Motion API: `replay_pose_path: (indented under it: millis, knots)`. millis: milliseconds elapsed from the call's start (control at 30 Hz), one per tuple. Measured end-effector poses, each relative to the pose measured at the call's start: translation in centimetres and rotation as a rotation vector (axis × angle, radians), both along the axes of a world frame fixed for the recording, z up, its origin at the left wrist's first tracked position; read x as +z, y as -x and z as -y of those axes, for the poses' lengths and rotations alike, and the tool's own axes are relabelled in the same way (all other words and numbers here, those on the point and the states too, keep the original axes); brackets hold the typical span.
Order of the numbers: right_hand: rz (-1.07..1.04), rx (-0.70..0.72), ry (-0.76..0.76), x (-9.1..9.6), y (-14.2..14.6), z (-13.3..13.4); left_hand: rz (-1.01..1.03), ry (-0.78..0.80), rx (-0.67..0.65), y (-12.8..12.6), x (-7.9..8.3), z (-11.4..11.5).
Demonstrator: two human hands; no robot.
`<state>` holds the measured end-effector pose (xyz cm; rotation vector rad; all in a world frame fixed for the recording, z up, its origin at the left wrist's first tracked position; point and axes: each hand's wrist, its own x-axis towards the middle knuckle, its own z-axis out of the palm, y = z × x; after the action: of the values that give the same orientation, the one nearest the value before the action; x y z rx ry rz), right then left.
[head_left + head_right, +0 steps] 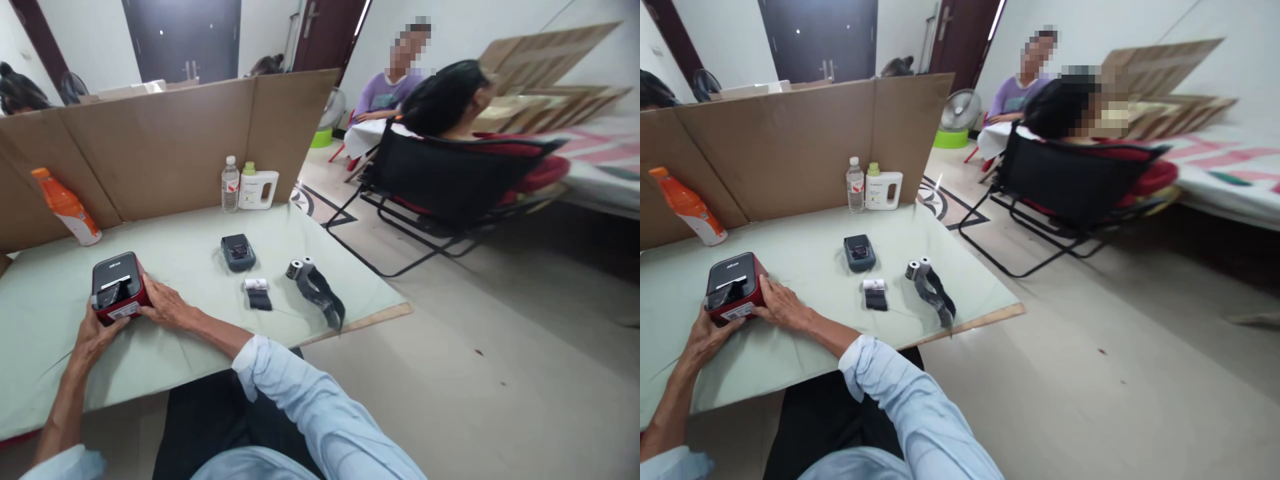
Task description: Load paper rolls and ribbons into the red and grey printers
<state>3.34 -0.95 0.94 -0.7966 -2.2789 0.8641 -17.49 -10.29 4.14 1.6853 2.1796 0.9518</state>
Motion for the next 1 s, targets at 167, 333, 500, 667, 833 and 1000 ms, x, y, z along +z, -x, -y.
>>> replay_pose_path:
  millis: [167,333,500,667,833,1000]
  knots:
    - [0.015,-0.095,-0.215,0.5,-5.5,1.9,-0.535,0.337,0.123,-2.5,3.6,2.9]
    - [-0.017,-0.307,-0.3,-0.4,-13.9,4.4,-0.448,0.186,-0.175,-7.8,4.7,1.7]
    - [-0.082,-0.603,-0.349,-2.5,-21.1,5.5,-0.412,0.126,-0.516,-14.2,3.2,-3.1]
    - [-0.021,-0.817,-0.269,-4.3,-24.7,5.2,-0.395,0.101,-0.793,-20.1,0.5,-7.3]
    - [0.038,-0.785,-0.23,-5.5,-25.1,4.8,-0.407,0.101,-0.81,-24.1,-1.0,-10.3]
    - [0.042,-0.772,-0.239,-6.0,-25.1,4.9,-0.358,-0.002,-0.584,-24.6,-0.6,-14.0]
